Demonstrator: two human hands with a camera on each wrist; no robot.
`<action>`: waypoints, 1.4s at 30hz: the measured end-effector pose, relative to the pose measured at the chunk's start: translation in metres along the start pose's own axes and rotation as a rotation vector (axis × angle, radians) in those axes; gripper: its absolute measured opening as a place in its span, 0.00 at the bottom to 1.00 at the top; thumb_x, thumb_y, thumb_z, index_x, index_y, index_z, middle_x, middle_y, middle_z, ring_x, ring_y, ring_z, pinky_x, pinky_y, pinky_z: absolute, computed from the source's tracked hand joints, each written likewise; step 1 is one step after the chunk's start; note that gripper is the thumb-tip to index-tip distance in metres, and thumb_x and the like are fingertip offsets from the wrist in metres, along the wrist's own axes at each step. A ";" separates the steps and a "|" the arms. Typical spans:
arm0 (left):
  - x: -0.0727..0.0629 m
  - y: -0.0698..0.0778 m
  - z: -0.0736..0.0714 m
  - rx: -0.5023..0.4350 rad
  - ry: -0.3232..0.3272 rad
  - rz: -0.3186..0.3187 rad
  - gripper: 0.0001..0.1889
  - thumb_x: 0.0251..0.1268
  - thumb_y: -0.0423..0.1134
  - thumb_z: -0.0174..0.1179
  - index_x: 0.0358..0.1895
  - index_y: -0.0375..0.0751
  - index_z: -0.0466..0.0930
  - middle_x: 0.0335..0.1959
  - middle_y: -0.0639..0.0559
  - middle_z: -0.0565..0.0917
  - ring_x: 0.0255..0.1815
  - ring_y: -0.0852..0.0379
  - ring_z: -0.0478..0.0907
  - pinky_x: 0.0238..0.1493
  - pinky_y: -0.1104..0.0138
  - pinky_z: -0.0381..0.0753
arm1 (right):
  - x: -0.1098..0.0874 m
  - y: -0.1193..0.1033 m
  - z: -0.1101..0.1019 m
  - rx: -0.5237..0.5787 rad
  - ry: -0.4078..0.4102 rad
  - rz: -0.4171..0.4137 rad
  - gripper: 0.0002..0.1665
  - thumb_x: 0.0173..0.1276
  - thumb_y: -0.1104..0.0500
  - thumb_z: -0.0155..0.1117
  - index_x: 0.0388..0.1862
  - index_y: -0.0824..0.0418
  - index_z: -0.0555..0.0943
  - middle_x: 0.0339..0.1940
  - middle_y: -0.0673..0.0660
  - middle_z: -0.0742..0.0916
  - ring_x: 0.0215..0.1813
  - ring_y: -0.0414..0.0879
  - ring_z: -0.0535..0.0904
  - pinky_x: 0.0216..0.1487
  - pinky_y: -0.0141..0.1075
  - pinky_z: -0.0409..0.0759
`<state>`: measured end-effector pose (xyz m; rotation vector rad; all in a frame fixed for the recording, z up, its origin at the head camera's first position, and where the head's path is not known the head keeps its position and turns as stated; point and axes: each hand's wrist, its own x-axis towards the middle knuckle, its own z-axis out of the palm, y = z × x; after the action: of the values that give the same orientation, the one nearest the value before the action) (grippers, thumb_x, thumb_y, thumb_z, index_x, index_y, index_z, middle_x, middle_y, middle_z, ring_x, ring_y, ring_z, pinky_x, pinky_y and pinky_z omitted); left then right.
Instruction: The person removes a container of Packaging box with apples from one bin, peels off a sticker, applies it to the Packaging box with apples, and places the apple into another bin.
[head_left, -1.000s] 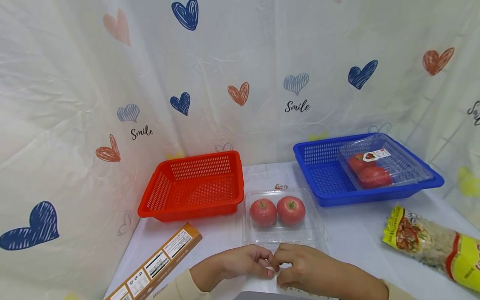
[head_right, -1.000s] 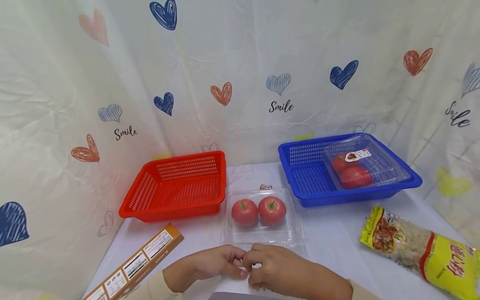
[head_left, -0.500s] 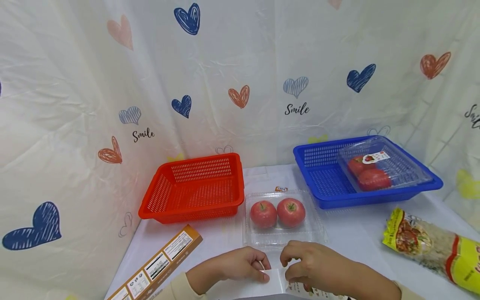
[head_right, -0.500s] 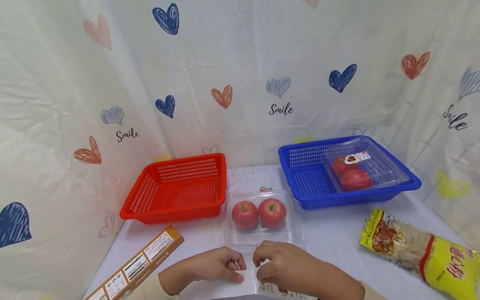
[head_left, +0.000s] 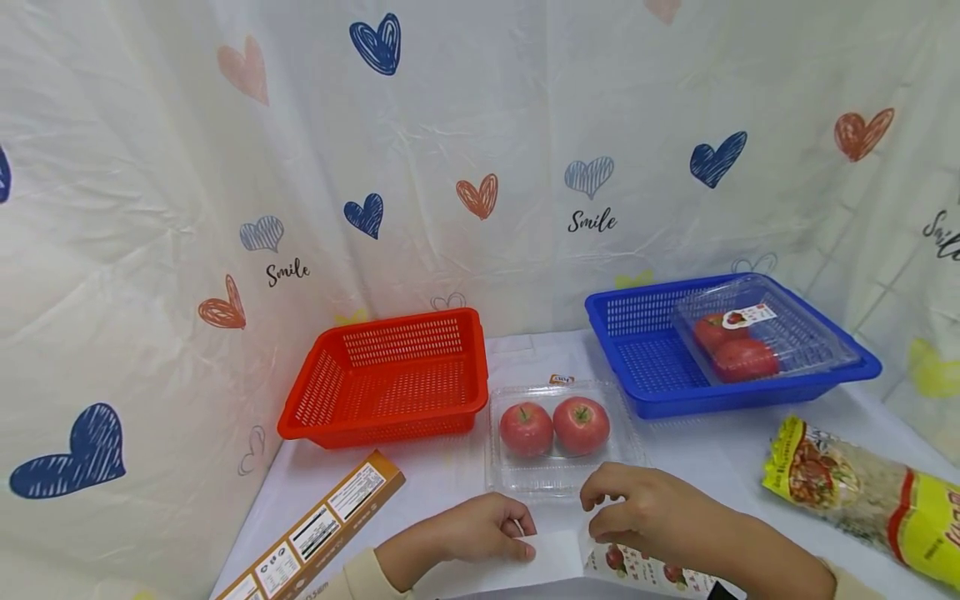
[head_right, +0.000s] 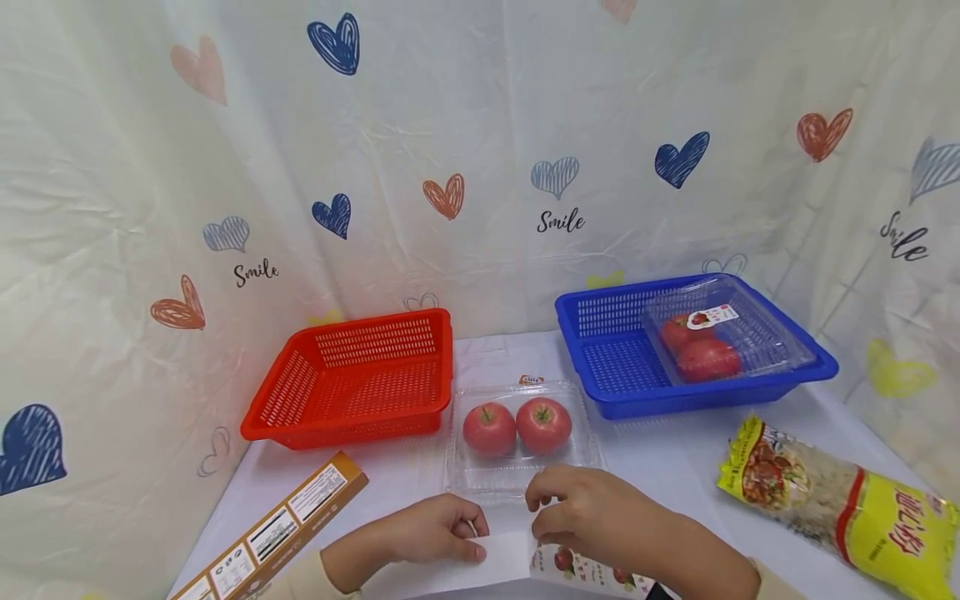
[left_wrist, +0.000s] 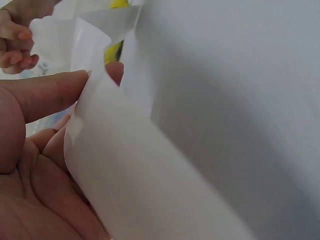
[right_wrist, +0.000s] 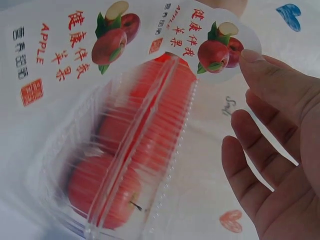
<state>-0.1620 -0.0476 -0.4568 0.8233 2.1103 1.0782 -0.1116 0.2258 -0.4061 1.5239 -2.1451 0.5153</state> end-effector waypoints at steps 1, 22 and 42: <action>0.000 0.000 0.000 0.012 0.008 0.005 0.06 0.57 0.32 0.69 0.31 0.46 0.80 0.16 0.60 0.75 0.18 0.68 0.66 0.20 0.75 0.63 | 0.000 0.001 -0.001 -0.004 0.006 0.001 0.03 0.67 0.52 0.66 0.36 0.47 0.86 0.45 0.47 0.80 0.46 0.38 0.78 0.47 0.26 0.78; 0.006 -0.008 0.018 0.233 0.014 -0.004 0.07 0.56 0.36 0.70 0.31 0.50 0.81 0.19 0.63 0.76 0.23 0.68 0.71 0.29 0.73 0.72 | 0.002 0.014 -0.027 0.005 0.092 0.050 0.11 0.73 0.51 0.57 0.34 0.50 0.84 0.43 0.46 0.83 0.40 0.37 0.80 0.41 0.22 0.77; -0.012 0.047 -0.013 0.268 0.330 0.265 0.11 0.58 0.52 0.70 0.36 0.51 0.82 0.26 0.71 0.80 0.26 0.73 0.76 0.30 0.76 0.77 | 0.020 0.023 -0.029 0.072 0.013 0.228 0.17 0.52 0.68 0.74 0.36 0.49 0.82 0.32 0.38 0.84 0.33 0.31 0.79 0.36 0.23 0.77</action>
<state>-0.1530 -0.0405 -0.4074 1.1437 2.5141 1.1443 -0.1350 0.2332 -0.3719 1.3142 -2.3275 0.6838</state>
